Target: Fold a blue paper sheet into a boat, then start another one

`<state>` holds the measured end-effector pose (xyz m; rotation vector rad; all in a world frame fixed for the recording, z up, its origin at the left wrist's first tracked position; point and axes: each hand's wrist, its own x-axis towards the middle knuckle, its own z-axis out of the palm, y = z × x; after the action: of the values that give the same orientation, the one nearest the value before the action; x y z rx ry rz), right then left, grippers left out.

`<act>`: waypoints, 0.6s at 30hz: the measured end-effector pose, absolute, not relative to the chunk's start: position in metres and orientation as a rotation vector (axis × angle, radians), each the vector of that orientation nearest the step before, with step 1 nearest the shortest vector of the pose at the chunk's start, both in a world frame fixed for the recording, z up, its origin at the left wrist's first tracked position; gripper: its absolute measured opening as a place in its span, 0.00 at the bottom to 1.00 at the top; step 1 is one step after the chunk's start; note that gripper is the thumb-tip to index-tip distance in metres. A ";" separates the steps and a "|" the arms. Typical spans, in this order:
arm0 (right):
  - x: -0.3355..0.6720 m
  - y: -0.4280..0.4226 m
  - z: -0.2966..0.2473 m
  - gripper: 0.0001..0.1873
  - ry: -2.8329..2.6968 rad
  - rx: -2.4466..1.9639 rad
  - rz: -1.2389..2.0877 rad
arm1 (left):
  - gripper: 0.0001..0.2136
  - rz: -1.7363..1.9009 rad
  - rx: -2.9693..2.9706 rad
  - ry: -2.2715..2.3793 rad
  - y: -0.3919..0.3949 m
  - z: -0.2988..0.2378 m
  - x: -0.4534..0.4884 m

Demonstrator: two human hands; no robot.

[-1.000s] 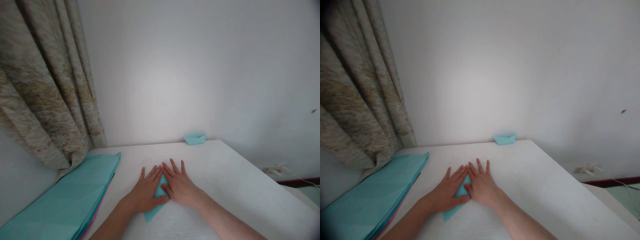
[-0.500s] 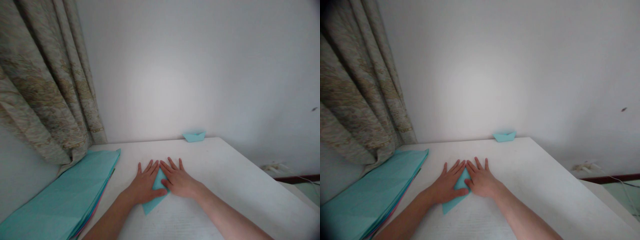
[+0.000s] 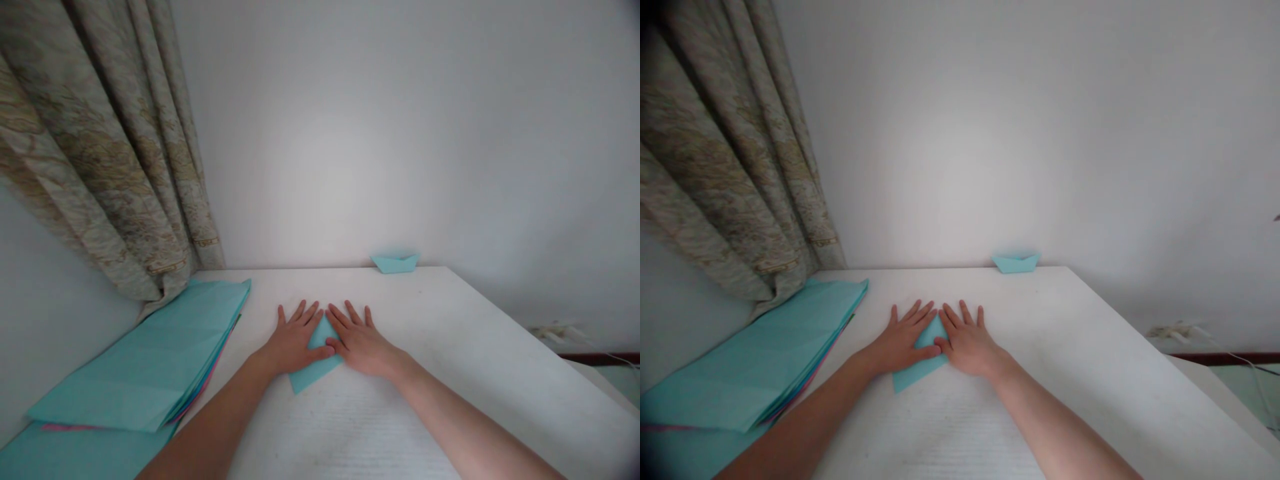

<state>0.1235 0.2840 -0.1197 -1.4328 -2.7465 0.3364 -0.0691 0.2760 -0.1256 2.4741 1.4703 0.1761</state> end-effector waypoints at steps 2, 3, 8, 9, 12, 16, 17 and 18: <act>0.123 0.284 -0.119 0.34 -2.743 -1.434 0.338 | 0.39 0.177 2.476 1.471 0.276 -0.125 -0.069; 0.123 0.284 -0.119 0.34 -2.742 -1.436 0.338 | 0.39 0.175 2.475 1.471 0.276 -0.125 -0.069; 0.123 0.284 -0.117 0.34 -2.739 -1.457 0.359 | 0.39 0.173 2.466 1.476 0.276 -0.124 -0.069; 0.123 0.284 -0.117 0.34 -2.739 -1.462 0.366 | 0.39 0.174 2.466 1.475 0.276 -0.124 -0.069; 0.123 0.285 -0.116 0.34 -2.735 -1.469 0.378 | 0.39 0.174 2.465 1.473 0.276 -0.123 -0.069; 0.123 0.284 -0.118 0.34 -2.725 -1.456 0.385 | 0.39 0.176 2.463 1.471 0.276 -0.124 -0.070; 0.122 0.284 -0.119 0.34 -2.722 -1.452 0.388 | 0.39 0.176 2.463 1.470 0.276 -0.124 -0.070; 0.122 0.284 -0.119 0.34 -2.718 -1.447 0.392 | 0.39 0.178 2.463 1.469 0.276 -0.125 -0.070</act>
<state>0.1219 0.2840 -0.1193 -1.4475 -2.7180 0.3915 -0.0697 0.2763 -0.1246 2.4631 1.4687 0.1785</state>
